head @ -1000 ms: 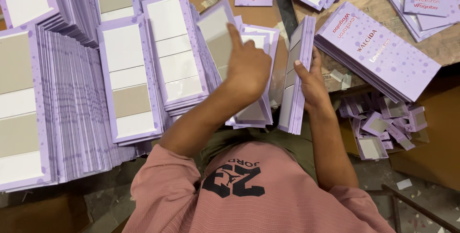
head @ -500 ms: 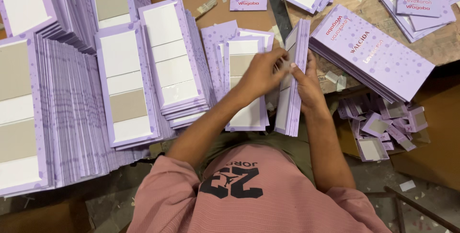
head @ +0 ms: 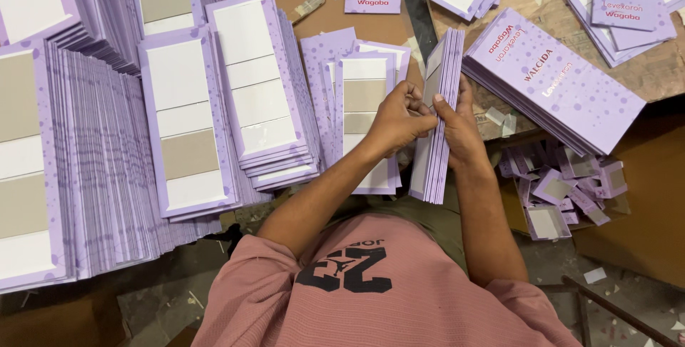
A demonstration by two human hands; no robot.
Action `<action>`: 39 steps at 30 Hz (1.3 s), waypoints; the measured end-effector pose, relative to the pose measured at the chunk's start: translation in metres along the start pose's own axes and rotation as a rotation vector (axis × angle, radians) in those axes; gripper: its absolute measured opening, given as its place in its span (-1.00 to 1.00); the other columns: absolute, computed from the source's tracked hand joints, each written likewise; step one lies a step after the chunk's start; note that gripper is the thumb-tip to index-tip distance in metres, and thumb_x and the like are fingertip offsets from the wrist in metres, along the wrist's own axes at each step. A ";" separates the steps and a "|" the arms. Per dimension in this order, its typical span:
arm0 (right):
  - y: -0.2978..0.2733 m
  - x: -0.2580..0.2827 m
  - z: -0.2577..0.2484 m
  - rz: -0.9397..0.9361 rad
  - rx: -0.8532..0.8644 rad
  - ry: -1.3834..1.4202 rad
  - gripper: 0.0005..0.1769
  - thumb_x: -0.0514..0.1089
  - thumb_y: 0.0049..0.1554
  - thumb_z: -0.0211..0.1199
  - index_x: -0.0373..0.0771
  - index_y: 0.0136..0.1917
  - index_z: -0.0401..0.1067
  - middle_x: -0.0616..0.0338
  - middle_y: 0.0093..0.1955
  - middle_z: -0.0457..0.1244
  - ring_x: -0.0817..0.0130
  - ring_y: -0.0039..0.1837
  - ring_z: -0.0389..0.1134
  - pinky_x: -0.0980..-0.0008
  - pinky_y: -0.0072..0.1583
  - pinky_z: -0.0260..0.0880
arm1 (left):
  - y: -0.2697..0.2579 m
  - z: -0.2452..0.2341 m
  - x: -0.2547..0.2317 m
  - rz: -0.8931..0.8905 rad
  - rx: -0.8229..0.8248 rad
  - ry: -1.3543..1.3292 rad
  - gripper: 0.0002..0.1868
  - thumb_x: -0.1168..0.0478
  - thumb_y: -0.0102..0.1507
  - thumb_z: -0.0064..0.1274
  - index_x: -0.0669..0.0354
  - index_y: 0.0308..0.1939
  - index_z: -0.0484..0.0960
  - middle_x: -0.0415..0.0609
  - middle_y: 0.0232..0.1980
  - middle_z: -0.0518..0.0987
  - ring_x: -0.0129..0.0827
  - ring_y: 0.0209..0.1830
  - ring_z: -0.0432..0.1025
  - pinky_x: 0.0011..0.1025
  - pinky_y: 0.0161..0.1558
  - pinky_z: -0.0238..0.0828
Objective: The person sits on the floor at a low table and repeatedly picks up purple rectangular paper sheets from a large stack. They separate small batches, align the edges, and place them into a growing finished stack on the right side of the table.
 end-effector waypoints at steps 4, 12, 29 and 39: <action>0.000 -0.002 0.001 0.020 -0.006 -0.013 -0.23 -0.19 0.30 0.13 -0.06 0.63 -0.19 -0.05 0.48 0.11 0.23 0.42 0.23 0.25 0.37 0.36 | -0.009 -0.003 -0.032 0.156 -0.110 0.398 -0.46 0.28 0.00 0.33 0.29 -0.09 0.34 0.01 -0.32 0.54 -0.36 -0.34 0.50 -0.38 -0.29 0.55; -0.002 0.008 0.004 -0.054 0.026 -0.081 -0.21 -0.23 0.26 0.15 -0.13 0.62 -0.15 -0.11 0.43 0.16 0.15 0.41 0.25 0.20 0.42 0.33 | -0.040 0.001 -0.070 0.422 -0.177 0.569 -0.30 0.42 0.09 0.12 0.35 0.27 0.18 0.33 -0.14 0.55 0.21 -0.19 0.51 -0.04 -0.16 0.46; 0.005 0.005 0.003 -0.152 0.037 -0.274 -0.18 -0.17 0.32 0.20 -0.26 0.65 -0.19 -0.03 0.53 0.08 0.25 0.51 0.15 0.24 0.51 0.15 | -0.077 -0.007 -0.120 0.530 -0.377 0.926 -0.32 0.43 0.15 -0.01 0.38 0.38 0.28 0.40 0.27 0.49 0.22 -0.03 0.58 -0.03 -0.03 0.55; 0.000 0.005 -0.010 -0.083 -0.014 -0.256 -0.21 -0.15 0.30 0.16 -0.22 0.64 -0.15 0.00 0.53 0.07 0.25 0.51 0.12 0.24 0.50 0.12 | -0.034 -0.019 -0.043 0.141 -0.402 1.373 -0.21 0.39 0.01 0.12 0.63 0.33 0.28 0.61 0.42 0.24 0.04 -0.37 0.62 -0.21 -0.43 0.58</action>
Point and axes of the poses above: each hand's wrist, its own y-axis towards the middle knuckle, its own z-axis out of the palm, x = y × z, the point moved 9 cm from there along y, towards the middle knuckle
